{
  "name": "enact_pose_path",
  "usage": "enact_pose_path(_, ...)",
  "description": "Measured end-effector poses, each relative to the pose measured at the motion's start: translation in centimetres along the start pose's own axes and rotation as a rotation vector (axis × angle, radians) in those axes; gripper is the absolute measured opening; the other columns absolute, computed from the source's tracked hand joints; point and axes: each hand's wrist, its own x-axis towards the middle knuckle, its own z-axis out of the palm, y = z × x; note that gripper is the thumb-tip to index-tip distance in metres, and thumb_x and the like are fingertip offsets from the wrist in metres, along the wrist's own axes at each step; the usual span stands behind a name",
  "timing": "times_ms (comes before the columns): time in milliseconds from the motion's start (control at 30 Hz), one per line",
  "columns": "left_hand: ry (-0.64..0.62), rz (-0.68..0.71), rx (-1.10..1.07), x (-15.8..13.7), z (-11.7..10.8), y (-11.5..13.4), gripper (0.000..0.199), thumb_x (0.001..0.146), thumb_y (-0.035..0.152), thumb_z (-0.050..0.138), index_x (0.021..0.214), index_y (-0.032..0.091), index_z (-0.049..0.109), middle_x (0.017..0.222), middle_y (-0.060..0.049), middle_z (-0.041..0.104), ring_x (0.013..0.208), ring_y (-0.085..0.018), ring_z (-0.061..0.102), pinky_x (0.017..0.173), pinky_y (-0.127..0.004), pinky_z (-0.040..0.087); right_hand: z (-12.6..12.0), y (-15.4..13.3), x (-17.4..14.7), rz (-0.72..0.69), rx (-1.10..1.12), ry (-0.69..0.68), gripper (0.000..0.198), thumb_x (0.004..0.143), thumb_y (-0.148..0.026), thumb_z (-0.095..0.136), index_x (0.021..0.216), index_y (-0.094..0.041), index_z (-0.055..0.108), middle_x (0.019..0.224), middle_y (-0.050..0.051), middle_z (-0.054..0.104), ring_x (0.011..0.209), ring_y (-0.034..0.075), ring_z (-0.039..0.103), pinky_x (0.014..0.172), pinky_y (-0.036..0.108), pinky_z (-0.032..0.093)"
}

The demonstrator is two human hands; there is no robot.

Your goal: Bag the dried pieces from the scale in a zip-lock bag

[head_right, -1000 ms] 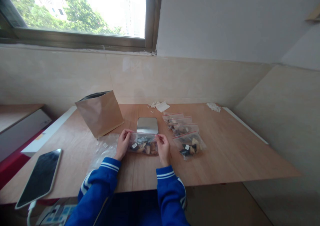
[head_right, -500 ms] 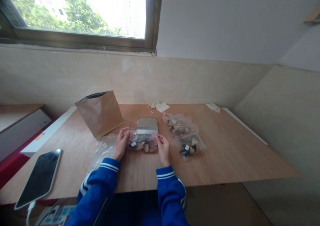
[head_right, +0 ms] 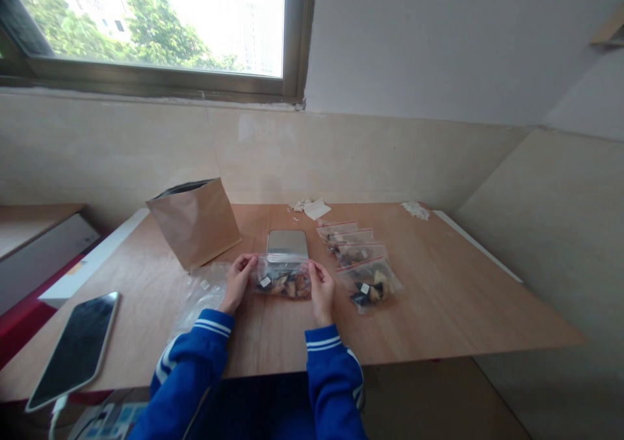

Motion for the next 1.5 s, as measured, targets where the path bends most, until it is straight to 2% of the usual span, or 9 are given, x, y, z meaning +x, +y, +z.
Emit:
enact_pose_path(433, -0.010, -0.021, 0.030, -0.5, 0.1, 0.9, 0.028, 0.078, 0.044, 0.067, 0.078, 0.017, 0.064, 0.078, -0.003, 0.070, 0.078, -0.018, 0.064, 0.072, -0.027, 0.046, 0.1, -0.5, -0.1, -0.029, -0.048, 0.034, 0.048, 0.063, -0.056, 0.076, 0.085, -0.015, 0.070, 0.075, 0.009, 0.075, 0.071, 0.024, 0.070, 0.073, 0.038, 0.057)
enact_pose_path(633, -0.028, -0.044, 0.017, -0.2, -0.2, 0.0, 0.033, 0.081, 0.047, 0.063, 0.092, 0.016, 0.069, 0.081, -0.004, 0.071, 0.079, -0.018, 0.065, 0.069, -0.026, 0.047, -0.2, -0.1, 0.1, -0.028, -0.061, 0.055, 0.049, 0.065, -0.057, 0.074, 0.089, -0.014, 0.070, 0.077, 0.008, 0.074, 0.071, 0.022, 0.069, 0.070, 0.034, 0.055)
enact_pose_path(867, 0.034, -0.003, 0.093, -0.2, -0.2, 0.0, 0.032, 0.078, 0.047, 0.066, 0.082, 0.016, 0.065, 0.077, -0.002, 0.066, 0.072, -0.015, 0.060, 0.067, -0.024, 0.045, -0.2, -0.1, 0.1, -0.041, -0.086, 0.076, 0.048, 0.067, -0.056, 0.073, 0.091, -0.014, 0.070, 0.077, 0.008, 0.074, 0.073, 0.023, 0.068, 0.069, 0.033, 0.054)
enact_pose_path(1000, 0.059, 0.059, 0.166, -0.3, -0.1, 0.0, 0.029, 0.078, 0.045, 0.066, 0.080, 0.017, 0.062, 0.077, -0.002, 0.065, 0.074, -0.015, 0.060, 0.071, -0.025, 0.046, -0.1, -0.3, 0.0, -0.046, -0.090, 0.076, 0.047, 0.068, -0.056, 0.073, 0.090, -0.015, 0.070, 0.081, 0.008, 0.074, 0.074, 0.023, 0.068, 0.069, 0.033, 0.054)
enact_pose_path(1233, 0.040, 0.101, 0.223, -0.3, -0.2, -0.1, 0.028, 0.079, 0.045, 0.064, 0.081, 0.017, 0.061, 0.078, -0.003, 0.065, 0.073, -0.016, 0.061, 0.071, -0.027, 0.047, -0.1, -0.2, 0.0, -0.032, -0.067, 0.048, 0.045, 0.068, -0.054, 0.073, 0.091, -0.015, 0.069, 0.081, 0.007, 0.074, 0.074, 0.022, 0.068, 0.071, 0.033, 0.054)
enact_pose_path(1500, -0.051, 0.033, 0.139, -0.6, 0.2, 0.3, 0.030, 0.080, 0.046, 0.065, 0.086, 0.017, 0.062, 0.079, -0.002, 0.067, 0.076, -0.016, 0.063, 0.070, -0.025, 0.047, 0.3, -0.6, -0.4, 0.049, -0.009, -0.026, 0.045, 0.064, -0.051, 0.078, 0.090, -0.015, 0.069, 0.079, 0.007, 0.075, 0.075, 0.023, 0.070, 0.076, 0.037, 0.055)
